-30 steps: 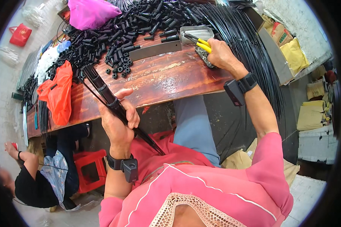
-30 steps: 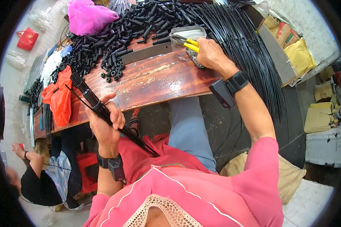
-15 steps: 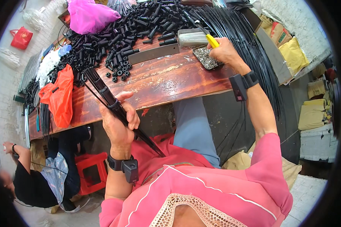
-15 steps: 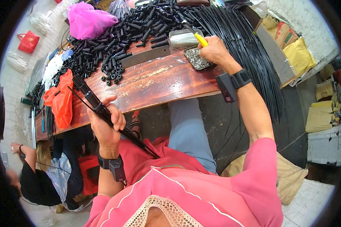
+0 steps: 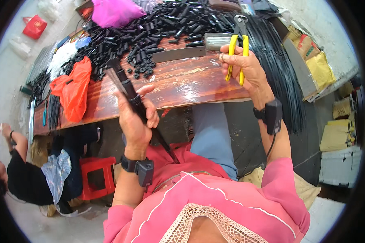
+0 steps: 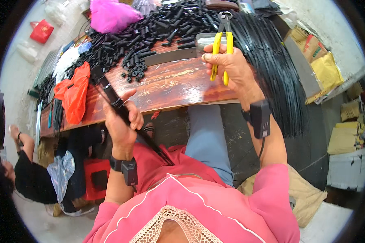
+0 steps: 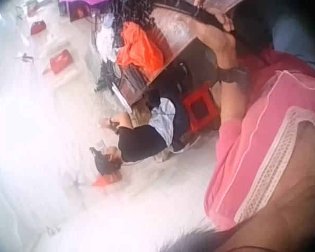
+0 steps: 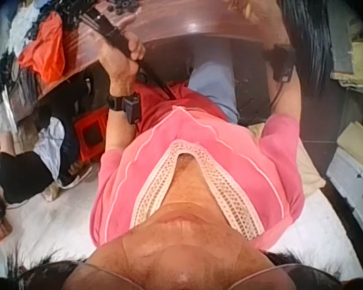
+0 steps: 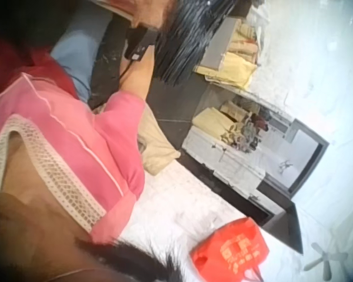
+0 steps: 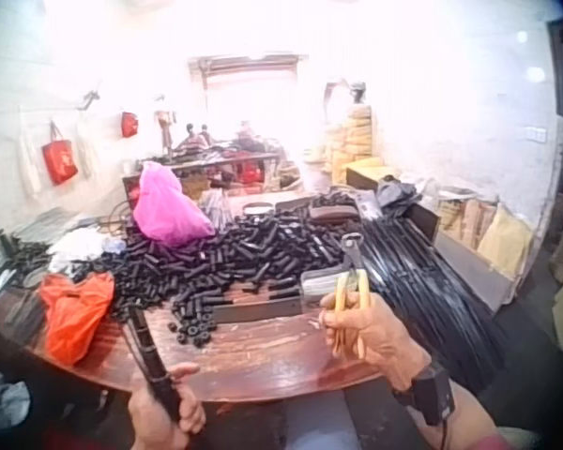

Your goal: Inserting and crimping umbrella ribs into a central hub using pliers in an industrial workshop.

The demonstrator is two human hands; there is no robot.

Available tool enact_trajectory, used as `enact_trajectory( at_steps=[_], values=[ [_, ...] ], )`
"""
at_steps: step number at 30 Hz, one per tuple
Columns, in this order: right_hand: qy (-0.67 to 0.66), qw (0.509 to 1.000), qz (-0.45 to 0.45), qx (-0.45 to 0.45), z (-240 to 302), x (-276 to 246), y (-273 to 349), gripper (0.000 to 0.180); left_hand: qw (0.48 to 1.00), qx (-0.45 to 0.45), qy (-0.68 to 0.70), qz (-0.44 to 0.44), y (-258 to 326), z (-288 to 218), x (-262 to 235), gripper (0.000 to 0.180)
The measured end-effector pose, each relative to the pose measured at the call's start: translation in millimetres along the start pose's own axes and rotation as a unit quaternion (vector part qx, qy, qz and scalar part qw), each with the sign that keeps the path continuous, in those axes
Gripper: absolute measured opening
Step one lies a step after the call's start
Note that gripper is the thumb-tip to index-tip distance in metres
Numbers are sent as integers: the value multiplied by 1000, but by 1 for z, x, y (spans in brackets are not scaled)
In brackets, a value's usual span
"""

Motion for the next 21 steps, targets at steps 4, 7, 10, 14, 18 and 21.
enact_trajectory(
  at_steps=[4,7,10,14,18,21],
  values=[
    [-47,998,12,-43,-7,69,26,29,1000,10,-3,12,0,-4,-2,94],
    [-56,997,12,-61,-23,109,42,30,999,35,2,19,5,-7,1,89],
    [-107,993,31,-44,-34,143,55,28,995,67,-74,27,14,-14,2,55],
    [-181,981,70,-6,-43,168,64,27,995,83,-37,41,19,-17,-1,50],
    [-178,978,105,-12,-42,172,72,27,997,74,4,15,19,-18,-7,39],
    [-152,982,106,-32,-40,171,73,28,997,71,5,10,19,-17,-7,35]
  ],
)
Point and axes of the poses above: each hand's wrist, its own y-axis away from the middle knuckle, its own x-axis out of the palm, z = x × y, the point moved 8 cm from there along -y, towards the middle knuckle, and after that the axes turned 9 degrees about -z, right-handed, at the moved point
